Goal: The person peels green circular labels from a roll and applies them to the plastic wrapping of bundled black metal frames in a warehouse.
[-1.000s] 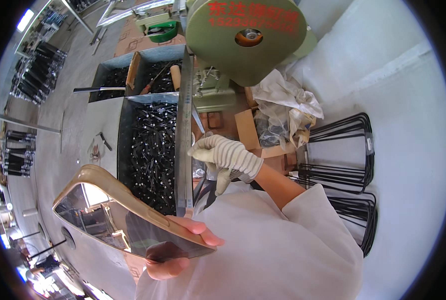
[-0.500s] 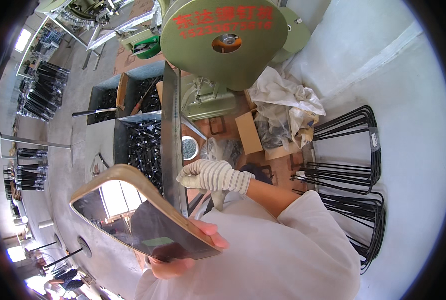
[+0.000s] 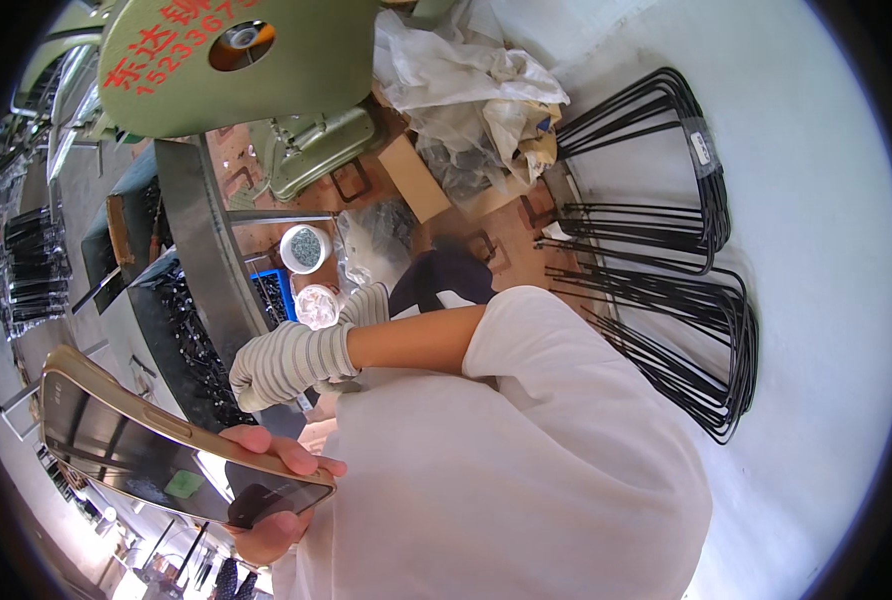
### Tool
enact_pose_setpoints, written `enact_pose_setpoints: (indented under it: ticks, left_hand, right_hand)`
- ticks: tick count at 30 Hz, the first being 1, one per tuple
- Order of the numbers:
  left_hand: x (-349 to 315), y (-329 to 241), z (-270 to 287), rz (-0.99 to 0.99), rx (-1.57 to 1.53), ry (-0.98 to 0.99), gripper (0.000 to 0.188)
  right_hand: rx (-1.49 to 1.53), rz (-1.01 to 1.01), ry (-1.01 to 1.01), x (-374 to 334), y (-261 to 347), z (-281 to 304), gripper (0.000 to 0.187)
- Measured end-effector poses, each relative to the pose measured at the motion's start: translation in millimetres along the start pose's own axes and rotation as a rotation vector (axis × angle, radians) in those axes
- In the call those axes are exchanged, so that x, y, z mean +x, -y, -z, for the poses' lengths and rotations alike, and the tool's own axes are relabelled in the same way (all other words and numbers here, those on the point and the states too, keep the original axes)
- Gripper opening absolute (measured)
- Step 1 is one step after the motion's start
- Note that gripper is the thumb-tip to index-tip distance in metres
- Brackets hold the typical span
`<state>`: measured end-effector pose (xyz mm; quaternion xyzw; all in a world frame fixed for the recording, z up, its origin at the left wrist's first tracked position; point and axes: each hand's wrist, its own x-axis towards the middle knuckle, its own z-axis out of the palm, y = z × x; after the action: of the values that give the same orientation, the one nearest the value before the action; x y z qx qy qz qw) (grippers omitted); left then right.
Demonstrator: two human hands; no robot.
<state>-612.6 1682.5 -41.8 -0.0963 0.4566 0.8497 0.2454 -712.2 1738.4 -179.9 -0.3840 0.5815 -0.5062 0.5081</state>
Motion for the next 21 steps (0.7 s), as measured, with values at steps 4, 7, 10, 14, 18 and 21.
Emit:
enact_pose_setpoints:
  ticks: [4, 7, 10, 14, 18, 21]
  left_hand:
    - [26.8, -6.5, -9.8, 0.090, 0.198, 0.251, 0.067]
    - [40.8, 2.2, -29.8, 0.087, 0.141, 0.279, 0.066]
    - [57.0, 22.7, -47.3, -0.004, 0.003, 0.311, 0.066]
    - [71.7, 34.1, -67.3, -0.020, -0.083, 0.304, 0.066]
    - [70.1, 45.3, -89.2, -0.015, -0.115, 0.153, 0.063]
    - [68.4, 53.8, -92.8, -0.020, -0.129, 0.087, 0.061]
  right_hand:
    - [0.055, 0.085, -0.147, -26.7, -4.7, 10.2, 0.022]
    - [0.074, 0.082, -0.146, -42.3, -12.2, 18.9, 0.021]
    - [0.076, 0.104, -0.144, -56.1, -21.6, 25.1, 0.022]
    - [0.043, 0.082, -0.140, -76.6, -23.2, 31.6, 0.024]
    - [-0.004, 0.068, -0.071, -97.9, -23.1, 32.8, 0.025]
    - [-0.058, 0.055, -0.014, -107.6, -18.4, 40.2, 0.026]
